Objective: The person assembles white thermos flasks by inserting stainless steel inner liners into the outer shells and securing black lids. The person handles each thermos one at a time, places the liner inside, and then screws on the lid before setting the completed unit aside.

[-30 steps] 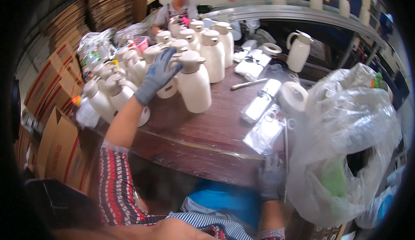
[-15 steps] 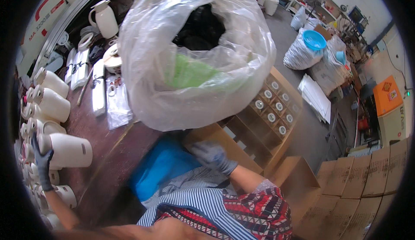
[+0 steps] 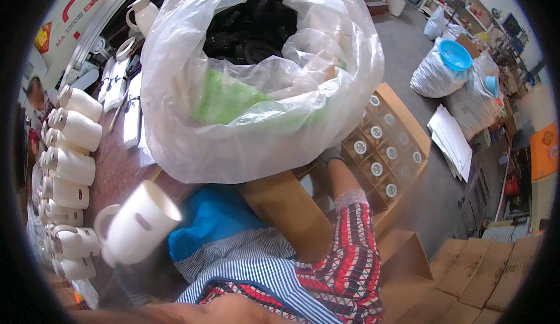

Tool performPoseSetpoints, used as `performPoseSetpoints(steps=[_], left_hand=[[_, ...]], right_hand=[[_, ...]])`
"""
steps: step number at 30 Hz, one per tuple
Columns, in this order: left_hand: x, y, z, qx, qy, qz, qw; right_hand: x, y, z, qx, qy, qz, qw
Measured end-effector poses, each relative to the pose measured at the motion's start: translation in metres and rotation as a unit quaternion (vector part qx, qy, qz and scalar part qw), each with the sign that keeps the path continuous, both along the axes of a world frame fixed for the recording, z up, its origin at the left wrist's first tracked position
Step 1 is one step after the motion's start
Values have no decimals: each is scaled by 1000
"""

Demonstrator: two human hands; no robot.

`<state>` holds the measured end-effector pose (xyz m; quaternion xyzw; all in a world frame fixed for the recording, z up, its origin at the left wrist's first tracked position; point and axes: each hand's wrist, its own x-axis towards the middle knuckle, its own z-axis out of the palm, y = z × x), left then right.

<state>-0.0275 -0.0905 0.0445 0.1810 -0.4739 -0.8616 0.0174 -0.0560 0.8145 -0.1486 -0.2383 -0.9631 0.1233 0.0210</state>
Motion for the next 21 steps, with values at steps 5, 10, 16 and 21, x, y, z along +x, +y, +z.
performPoseSetpoints(steps=[5,10,16,21], left_hand=[[26,100,-73,-8,-46,-61,997],[28,96,-42,-91,-45,-95,990],[-22,231,88,-440,109,-170,875],[-16,438,144,-397,480,-468,627]], right_hand=[[-14,7,13,51,-45,32,997],[20,-5,74,137,-4,150,979],[130,-92,319,55,105,183,976],[133,-169,431,-98,110,188,971]])
